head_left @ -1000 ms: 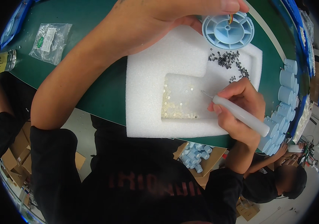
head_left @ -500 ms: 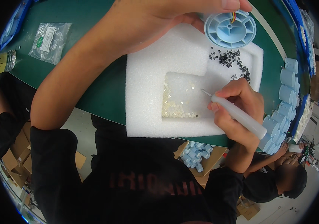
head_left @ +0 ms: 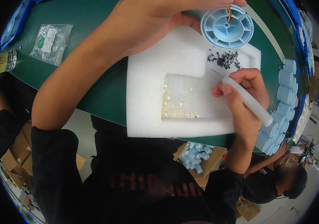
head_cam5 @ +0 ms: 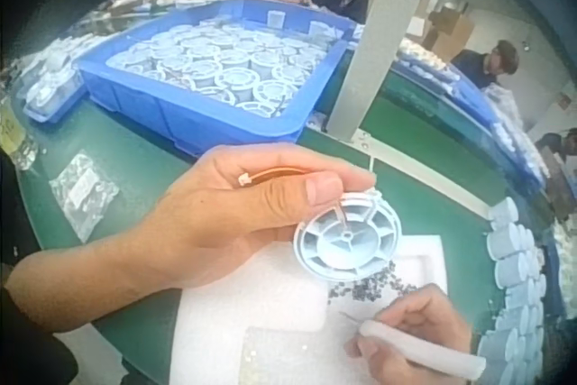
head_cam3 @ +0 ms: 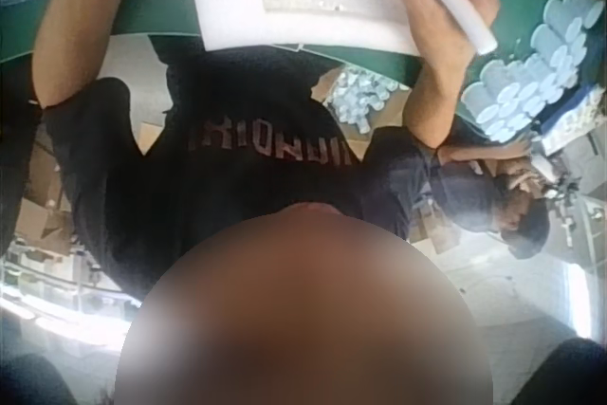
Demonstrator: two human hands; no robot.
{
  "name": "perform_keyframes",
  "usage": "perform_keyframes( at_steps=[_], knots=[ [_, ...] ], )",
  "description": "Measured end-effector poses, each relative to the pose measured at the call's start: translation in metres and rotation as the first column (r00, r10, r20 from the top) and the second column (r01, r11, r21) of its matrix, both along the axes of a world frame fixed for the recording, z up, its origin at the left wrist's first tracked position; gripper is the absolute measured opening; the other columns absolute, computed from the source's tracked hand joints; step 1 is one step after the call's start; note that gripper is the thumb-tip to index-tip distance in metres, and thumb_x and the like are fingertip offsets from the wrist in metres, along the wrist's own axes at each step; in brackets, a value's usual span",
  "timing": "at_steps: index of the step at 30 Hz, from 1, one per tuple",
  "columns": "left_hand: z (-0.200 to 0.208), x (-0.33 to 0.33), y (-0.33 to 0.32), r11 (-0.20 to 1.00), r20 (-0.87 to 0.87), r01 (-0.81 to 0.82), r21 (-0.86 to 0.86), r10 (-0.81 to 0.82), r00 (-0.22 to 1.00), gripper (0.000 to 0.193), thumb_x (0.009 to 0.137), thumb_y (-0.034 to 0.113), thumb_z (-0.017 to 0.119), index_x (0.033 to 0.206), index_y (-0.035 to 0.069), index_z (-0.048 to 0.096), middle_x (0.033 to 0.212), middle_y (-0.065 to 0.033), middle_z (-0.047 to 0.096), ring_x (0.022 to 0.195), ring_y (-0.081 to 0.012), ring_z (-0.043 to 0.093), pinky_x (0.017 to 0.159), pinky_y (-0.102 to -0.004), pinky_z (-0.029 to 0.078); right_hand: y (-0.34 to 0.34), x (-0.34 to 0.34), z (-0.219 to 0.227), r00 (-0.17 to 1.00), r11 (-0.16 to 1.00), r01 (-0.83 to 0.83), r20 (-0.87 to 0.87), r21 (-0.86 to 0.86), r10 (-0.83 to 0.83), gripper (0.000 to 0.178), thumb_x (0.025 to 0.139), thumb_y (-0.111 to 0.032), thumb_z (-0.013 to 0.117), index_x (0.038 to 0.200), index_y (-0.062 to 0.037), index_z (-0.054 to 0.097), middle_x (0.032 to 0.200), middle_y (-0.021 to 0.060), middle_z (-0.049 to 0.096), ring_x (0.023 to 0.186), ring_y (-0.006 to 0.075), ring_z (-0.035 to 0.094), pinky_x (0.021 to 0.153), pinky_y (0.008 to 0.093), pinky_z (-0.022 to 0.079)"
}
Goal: Assembling small electronic components by placing internal parts and screws into cylindrical plastic housings at a factory workstation.
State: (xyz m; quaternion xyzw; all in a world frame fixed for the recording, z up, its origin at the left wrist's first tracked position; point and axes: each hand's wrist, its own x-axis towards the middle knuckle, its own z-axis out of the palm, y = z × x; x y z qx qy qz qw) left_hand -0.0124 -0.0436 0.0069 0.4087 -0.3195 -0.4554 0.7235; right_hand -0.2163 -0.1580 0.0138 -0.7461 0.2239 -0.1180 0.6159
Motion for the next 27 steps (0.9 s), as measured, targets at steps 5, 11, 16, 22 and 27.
perform_keyframes(
  at_steps=[5, 11, 16, 22, 27],
  knots=[
    [-0.009, 0.008, -0.001, 0.969, 0.142, 0.079, -0.236, -0.046, 0.989, 0.053, 0.091, 0.023, 0.061, 0.131, -0.007, 0.043, 0.116, -0.0193, 0.057, 0.108, -0.0222, 0.056, 0.088, -0.0263, 0.046, 0.004, 0.004, -0.002, 0.998, 0.997, 0.049, -0.033, -0.063, -0.051, 0.019, 0.079, 0.002, 0.066, 0.094, 0.0025, 0.055, 0.081, 0.0074, 0.066, 0.075, 0.0102, 0.063, 0.068, 0.0214, 0.05],
    [0.006, 0.002, 0.001, 0.984, 0.142, 0.089, -0.156, -0.067, 0.988, 0.07, 0.085, 0.023, 0.067, 0.135, -0.01, 0.032, 0.121, -0.0224, 0.052, 0.114, -0.0244, 0.052, 0.097, -0.0313, 0.041, 0.003, 0.006, -0.002, 0.997, 0.998, 0.052, -0.051, -0.045, -0.054, 0.02, 0.079, 0.0, 0.069, 0.094, 0.0016, 0.056, 0.081, 0.0062, 0.066, 0.074, 0.0085, 0.061, 0.067, 0.0199, 0.048],
    [0.0, 0.005, -0.005, 0.999, -0.089, 0.026, 0.035, -0.023, 0.996, 0.066, 0.084, 0.019, 0.067, 0.133, -0.01, 0.034, 0.122, -0.0221, 0.052, 0.114, -0.0241, 0.052, 0.098, -0.0327, 0.04, 0.002, 0.008, -0.002, 0.998, 0.998, 0.02, -0.065, -0.056, -0.024, 0.02, 0.079, -0.001, 0.069, 0.095, 0.0016, 0.056, 0.082, 0.0061, 0.066, 0.076, 0.0075, 0.06, 0.067, 0.0194, 0.047],
    [0.009, -0.001, -0.003, 1.0, -0.161, 0.028, 0.009, -0.026, 0.987, 0.064, 0.083, 0.016, 0.067, 0.133, -0.009, 0.035, 0.123, -0.0224, 0.052, 0.116, -0.0257, 0.051, 0.1, -0.0352, 0.039, 0.002, 0.007, -0.004, 0.999, 0.999, 0.034, -0.025, -0.017, -0.034, 0.02, 0.08, -0.001, 0.068, 0.095, 0.0019, 0.055, 0.083, 0.0055, 0.065, 0.077, 0.0074, 0.061, 0.068, 0.0198, 0.048],
    [0.009, 0.004, 0.0, 0.997, -0.374, 0.081, -0.016, -0.081, 0.924, 0.059, 0.084, 0.012, 0.066, 0.132, -0.006, 0.037, 0.124, -0.0203, 0.052, 0.115, -0.0251, 0.052, 0.101, -0.0377, 0.039, -0.001, 0.004, -0.002, 0.999, 0.998, 0.012, 0.045, -0.059, -0.01, 0.023, 0.079, 0.003, 0.067, 0.097, 0.002, 0.054, 0.084, 0.0064, 0.065, 0.077, 0.0086, 0.061, 0.068, 0.0201, 0.048]
  ],
)
